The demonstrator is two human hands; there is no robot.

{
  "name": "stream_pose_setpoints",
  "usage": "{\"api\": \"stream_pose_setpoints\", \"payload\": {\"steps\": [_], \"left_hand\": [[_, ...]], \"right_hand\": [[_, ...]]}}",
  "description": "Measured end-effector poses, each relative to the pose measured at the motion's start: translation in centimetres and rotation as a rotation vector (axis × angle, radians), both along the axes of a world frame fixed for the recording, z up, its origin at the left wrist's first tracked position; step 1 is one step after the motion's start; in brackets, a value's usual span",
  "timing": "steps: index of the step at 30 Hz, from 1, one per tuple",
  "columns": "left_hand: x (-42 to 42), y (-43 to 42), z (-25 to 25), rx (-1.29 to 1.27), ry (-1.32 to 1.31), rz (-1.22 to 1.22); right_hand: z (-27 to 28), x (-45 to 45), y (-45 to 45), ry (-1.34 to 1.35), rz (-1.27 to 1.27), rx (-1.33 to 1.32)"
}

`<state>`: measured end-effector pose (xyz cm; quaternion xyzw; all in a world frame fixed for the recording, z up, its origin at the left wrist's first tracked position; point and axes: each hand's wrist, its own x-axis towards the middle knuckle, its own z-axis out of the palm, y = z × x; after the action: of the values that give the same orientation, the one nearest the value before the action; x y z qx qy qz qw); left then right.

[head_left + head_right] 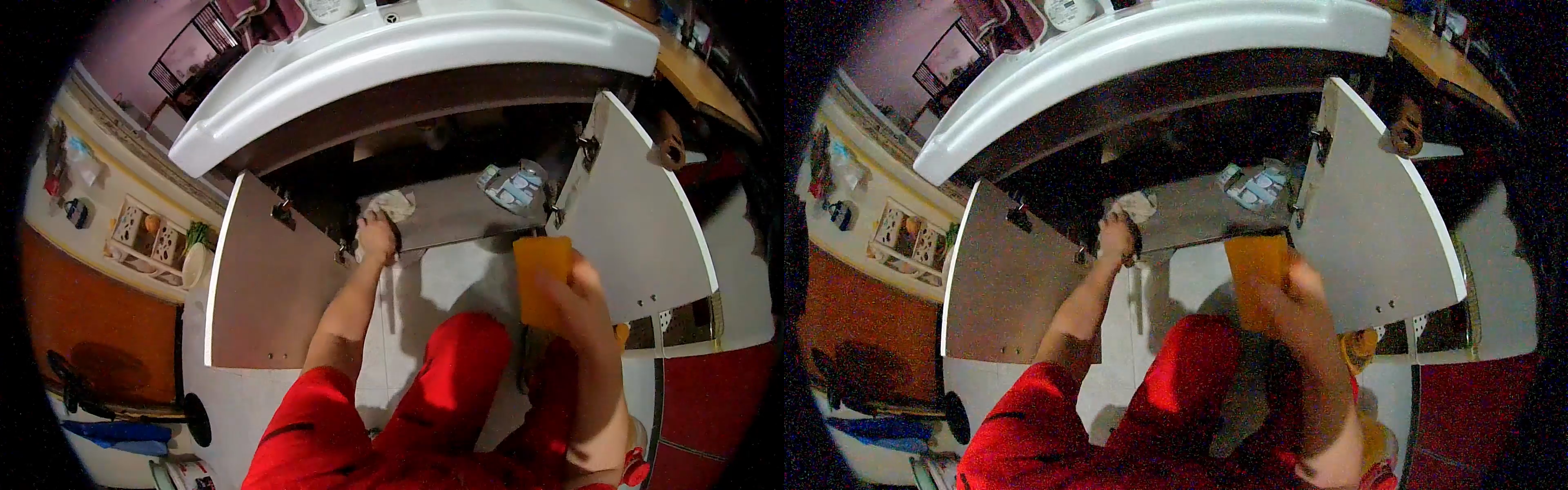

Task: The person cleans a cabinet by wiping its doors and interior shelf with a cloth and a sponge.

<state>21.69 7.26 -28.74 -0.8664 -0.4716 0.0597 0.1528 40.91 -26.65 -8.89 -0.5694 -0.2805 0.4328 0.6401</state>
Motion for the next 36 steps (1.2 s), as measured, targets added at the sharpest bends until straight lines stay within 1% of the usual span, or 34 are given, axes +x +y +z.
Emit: {"api": "stream_pose_setpoints", "payload": {"steps": [1,3,4,5,6,7,8,9,10,11,12,13,15,17,19,22,24,27,29,31,33,36], "left_hand": [[-0.9,4.0,-4.0,-0.03,-0.119,0.074],[-0.4,5.9,-2.9,-0.046,-0.072,0.12],[-0.7,7.4,-2.7,-0.004,-0.059,0.072],[-0.7,8.7,-2.6,-0.04,-0.043,0.132],[-0.6,10.1,-2.6,-0.076,-0.026,0.189],[-0.2,11.8,-2.2,-0.13,0.087,0.144],[-0.2,13.0,-1.7,-0.212,0.142,0.134],[0.3,13.5,-1.2,-0.294,0.2,0.126],[-0.2,11.6,-2.3,0.227,0.019,-0.037],[0.0,11.8,-2.9,0.296,-0.056,-0.05],[0.7,12.4,-3.4,0.237,-0.083,-0.015],[2.0,13.3,-3.2,0.012,-0.024,0.094],[4.3,13.8,-2.6,-0.187,0.006,0.166],[7.2,12.7,-1.7,-0.241,-0.035,0.143],[10.5,10.4,-0.7,-0.284,-0.109,0.097],[15.9,5.6,1.5,-0.447,-0.244,0.045],[17.7,3.6,2.3,-0.489,-0.301,-0.032],[17.6,4.4,0.4,-0.447,-0.355,-0.229],[15.4,5.9,0.1,-0.426,-0.344,-0.278],[11.3,8.3,-0.1,-0.386,-0.245,-0.163],[6.3,11.0,-0.1,-0.358,-0.146,-0.045],[1.2,13.4,-0.3,-0.335,-0.045,0.036]], "right_hand": [[-0.2,0.3,-0.4,-0.012,0.033,-0.013],[0.5,0.4,-0.8,-0.058,0.035,-0.011],[1.0,0.3,-1.0,-0.097,0.045,-0.011],[2.0,0.0,-1.2,-0.093,0.033,-0.01],[3.2,-0.5,-1.3,-0.003,-0.005,-0.022],[3.7,-0.5,-1.6,0.086,-0.046,-0.034],[3.4,0.1,-1.9,0.091,-0.069,-0.038],[2.9,0.8,-2.3,0.038,-0.026,-0.08],[2.4,1.4,-2.7,-0.012,0.02,-0.123],[2.1,1.6,-3.2,-0.006,0.005,-0.132],[1.9,1.9,-3.7,0.022,0.011,-0.135],[1.8,2.2,-4.0,0.049,0.021,-0.135],[2.2,2.4,-4.2,0.011,0.01,-0.186],[2.2,2.2,-4.0,-0.016,0.009,-0.222],[2.1,1.7,-3.5,0.031,0.031,-0.168],[3.4,0.9,-1.7,0.074,0.123,-0.11],[3.0,0.6,-0.8,0.037,0.122,-0.125],[2.7,0.5,-0.1,-0.01,0.114,-0.164],[2.6,0.6,-0.1,-0.025,0.107,-0.188],[2.5,0.9,-0.3,0.041,0.096,-0.158],[2.7,1.0,-0.8,0.046,0.055,-0.154],[3.1,1.1,-1.6,0.041,-0.018,-0.148]]}}
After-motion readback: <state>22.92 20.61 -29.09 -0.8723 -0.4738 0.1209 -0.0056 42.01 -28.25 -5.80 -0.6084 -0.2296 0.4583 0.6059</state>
